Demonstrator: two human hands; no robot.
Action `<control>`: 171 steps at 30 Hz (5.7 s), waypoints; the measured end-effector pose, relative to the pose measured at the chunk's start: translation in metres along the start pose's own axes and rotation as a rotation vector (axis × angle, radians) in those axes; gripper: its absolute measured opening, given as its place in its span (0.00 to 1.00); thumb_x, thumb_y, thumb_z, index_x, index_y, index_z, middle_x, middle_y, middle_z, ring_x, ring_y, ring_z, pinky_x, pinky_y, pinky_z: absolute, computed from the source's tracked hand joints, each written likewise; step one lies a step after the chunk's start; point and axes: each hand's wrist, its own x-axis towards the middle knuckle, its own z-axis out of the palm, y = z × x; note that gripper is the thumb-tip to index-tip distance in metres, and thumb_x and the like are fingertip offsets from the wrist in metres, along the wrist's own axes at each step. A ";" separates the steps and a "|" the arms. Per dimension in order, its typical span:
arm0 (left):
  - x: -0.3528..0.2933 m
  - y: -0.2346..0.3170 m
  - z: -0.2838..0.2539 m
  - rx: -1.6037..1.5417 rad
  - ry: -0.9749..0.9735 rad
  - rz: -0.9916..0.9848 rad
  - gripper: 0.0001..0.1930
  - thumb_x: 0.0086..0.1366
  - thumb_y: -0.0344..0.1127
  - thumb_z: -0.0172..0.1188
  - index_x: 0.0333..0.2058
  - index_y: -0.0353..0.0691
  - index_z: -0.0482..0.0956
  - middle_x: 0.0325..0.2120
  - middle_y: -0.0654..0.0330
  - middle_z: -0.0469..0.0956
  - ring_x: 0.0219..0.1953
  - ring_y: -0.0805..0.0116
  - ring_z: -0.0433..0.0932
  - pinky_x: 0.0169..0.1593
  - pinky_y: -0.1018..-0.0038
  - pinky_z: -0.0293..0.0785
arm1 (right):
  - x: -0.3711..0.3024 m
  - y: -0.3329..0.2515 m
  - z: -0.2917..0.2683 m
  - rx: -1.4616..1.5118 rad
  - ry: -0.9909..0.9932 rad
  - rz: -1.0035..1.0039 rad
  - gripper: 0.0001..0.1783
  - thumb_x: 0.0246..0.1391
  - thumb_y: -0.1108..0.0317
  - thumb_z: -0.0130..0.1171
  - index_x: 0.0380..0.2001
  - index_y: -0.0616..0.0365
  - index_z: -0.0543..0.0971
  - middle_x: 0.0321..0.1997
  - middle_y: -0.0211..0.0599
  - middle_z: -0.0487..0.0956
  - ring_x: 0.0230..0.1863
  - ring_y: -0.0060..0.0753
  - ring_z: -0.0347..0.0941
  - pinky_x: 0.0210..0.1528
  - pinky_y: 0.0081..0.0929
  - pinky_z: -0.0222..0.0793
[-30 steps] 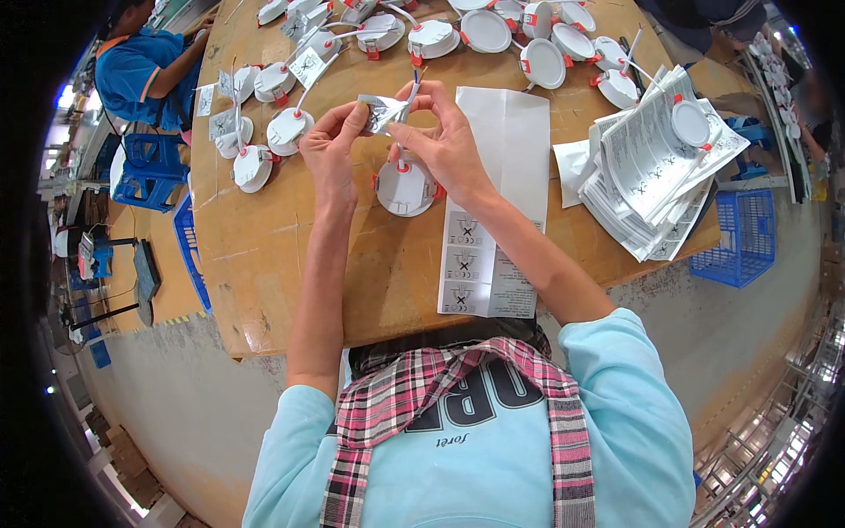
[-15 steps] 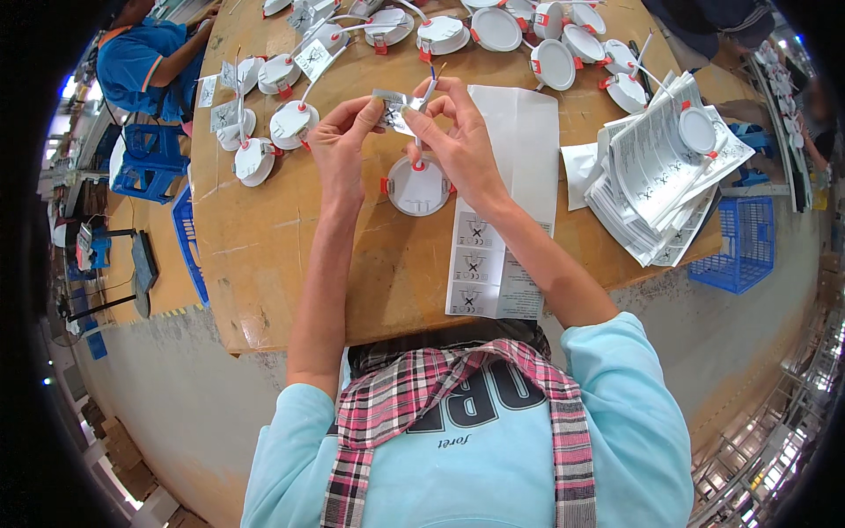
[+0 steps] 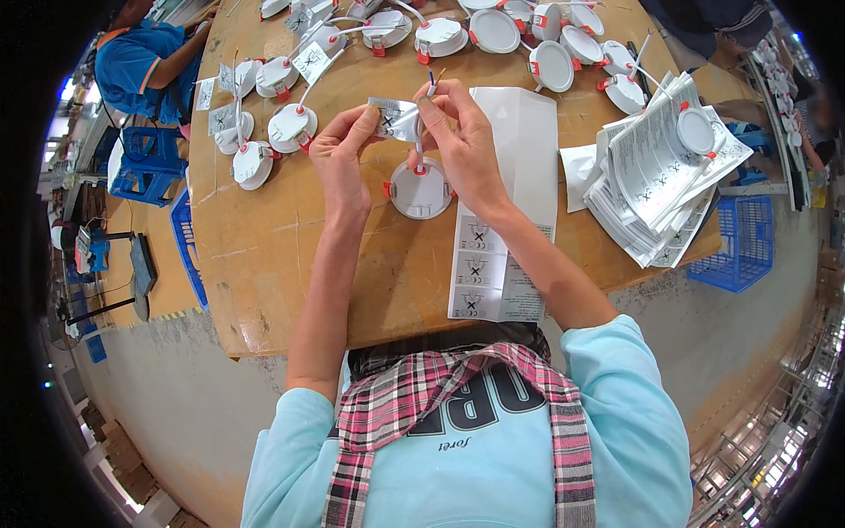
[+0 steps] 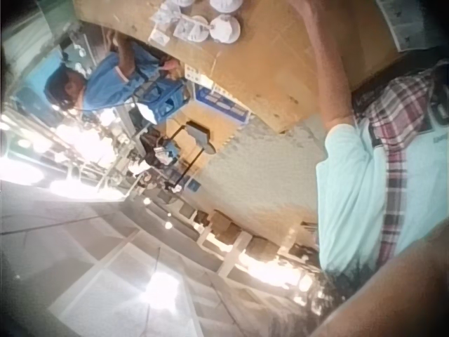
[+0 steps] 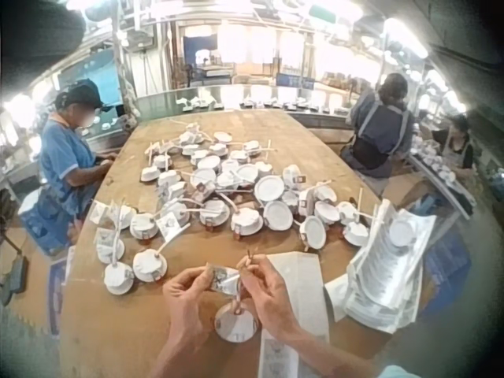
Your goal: The person applies labels to the wires of round light fixtures by hand, wrapping each sticker around a wire one light at a time.
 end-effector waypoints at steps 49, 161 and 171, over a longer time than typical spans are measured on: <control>-0.004 0.000 0.001 -0.021 -0.086 0.048 0.08 0.64 0.34 0.56 0.31 0.35 0.77 0.26 0.63 0.77 0.29 0.79 0.74 0.39 0.78 0.72 | -0.006 -0.011 0.011 -0.019 0.059 -0.074 0.14 0.63 0.59 0.46 0.37 0.61 0.71 0.32 0.32 0.71 0.21 0.19 0.72 0.21 0.16 0.68; 0.015 0.016 -0.037 0.188 -0.461 -0.286 0.12 0.56 0.36 0.64 0.36 0.33 0.80 0.27 0.60 0.80 0.29 0.75 0.78 0.38 0.78 0.73 | 0.022 0.003 -0.008 -0.223 -0.178 0.104 0.11 0.54 0.65 0.57 0.25 0.63 0.78 0.26 0.30 0.77 0.30 0.17 0.71 0.37 0.19 0.69; 0.013 0.019 -0.031 0.117 -0.425 -0.188 0.12 0.57 0.32 0.63 0.37 0.31 0.78 0.30 0.58 0.81 0.31 0.71 0.80 0.40 0.74 0.75 | 0.023 0.006 -0.011 -0.321 -0.208 0.185 0.16 0.51 0.64 0.58 0.36 0.68 0.78 0.32 0.38 0.79 0.36 0.23 0.75 0.43 0.20 0.70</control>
